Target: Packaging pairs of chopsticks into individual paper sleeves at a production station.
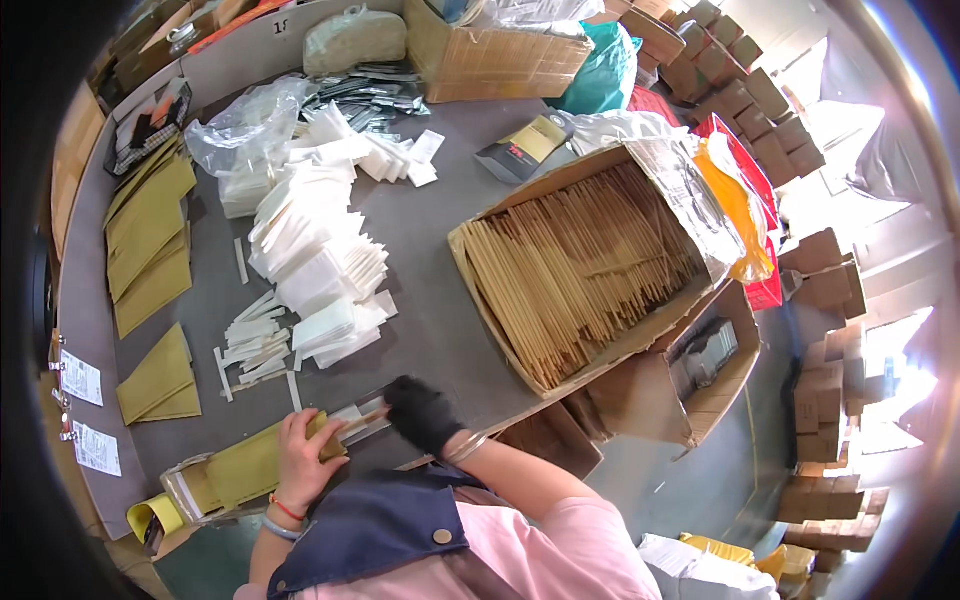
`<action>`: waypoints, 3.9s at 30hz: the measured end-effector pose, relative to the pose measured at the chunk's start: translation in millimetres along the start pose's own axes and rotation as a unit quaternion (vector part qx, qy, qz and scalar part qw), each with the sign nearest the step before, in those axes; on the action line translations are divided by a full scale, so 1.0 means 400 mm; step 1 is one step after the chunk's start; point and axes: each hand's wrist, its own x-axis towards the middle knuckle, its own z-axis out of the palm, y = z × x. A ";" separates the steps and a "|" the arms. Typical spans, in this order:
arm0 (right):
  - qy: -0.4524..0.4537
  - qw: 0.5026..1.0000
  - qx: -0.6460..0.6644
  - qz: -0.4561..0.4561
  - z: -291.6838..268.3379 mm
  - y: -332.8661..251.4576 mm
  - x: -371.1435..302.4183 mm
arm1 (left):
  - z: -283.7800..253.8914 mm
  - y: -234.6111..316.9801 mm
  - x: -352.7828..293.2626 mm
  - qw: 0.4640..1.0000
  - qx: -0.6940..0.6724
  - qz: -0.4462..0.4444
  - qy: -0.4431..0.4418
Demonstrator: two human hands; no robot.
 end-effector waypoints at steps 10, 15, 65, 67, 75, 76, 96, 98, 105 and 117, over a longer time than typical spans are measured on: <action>0.010 0.985 -0.079 -0.153 -0.019 -0.102 0.048 | -0.058 0.003 0.049 0.990 0.085 0.053 -0.095; 0.039 0.982 -0.046 -0.180 -0.115 -0.128 0.023 | -0.239 0.077 0.100 0.969 0.144 0.087 -0.181; -0.006 0.973 -0.075 -0.220 0.147 -0.170 0.095 | 0.013 -0.210 -0.167 0.966 -0.014 -0.208 0.151; -0.020 0.975 -0.020 -0.220 0.082 -0.164 0.096 | -0.018 -0.163 -0.125 0.974 -0.025 -0.186 0.127; 0.294 0.950 -0.098 0.037 -0.297 0.168 -0.020 | -0.085 -0.294 0.067 0.921 0.087 -0.209 0.318; 0.348 0.931 -0.077 0.080 -0.334 0.237 -0.046 | -0.080 -0.351 0.057 0.913 0.091 -0.243 0.316; 0.233 0.825 -0.453 0.245 -0.707 0.491 0.033 | -0.140 -0.270 -0.010 0.933 -0.050 -0.264 0.239; 0.308 0.842 -0.384 0.223 -0.704 0.476 0.052 | -0.145 -0.254 -0.004 0.934 -0.067 -0.261 0.233; 0.336 0.854 -0.312 0.246 -0.762 0.630 0.046 | -0.133 -0.205 0.012 0.933 -0.095 -0.271 0.216; 0.235 0.875 -0.216 0.364 -0.680 0.611 0.076 | -0.116 -0.179 0.046 0.931 -0.105 -0.287 0.200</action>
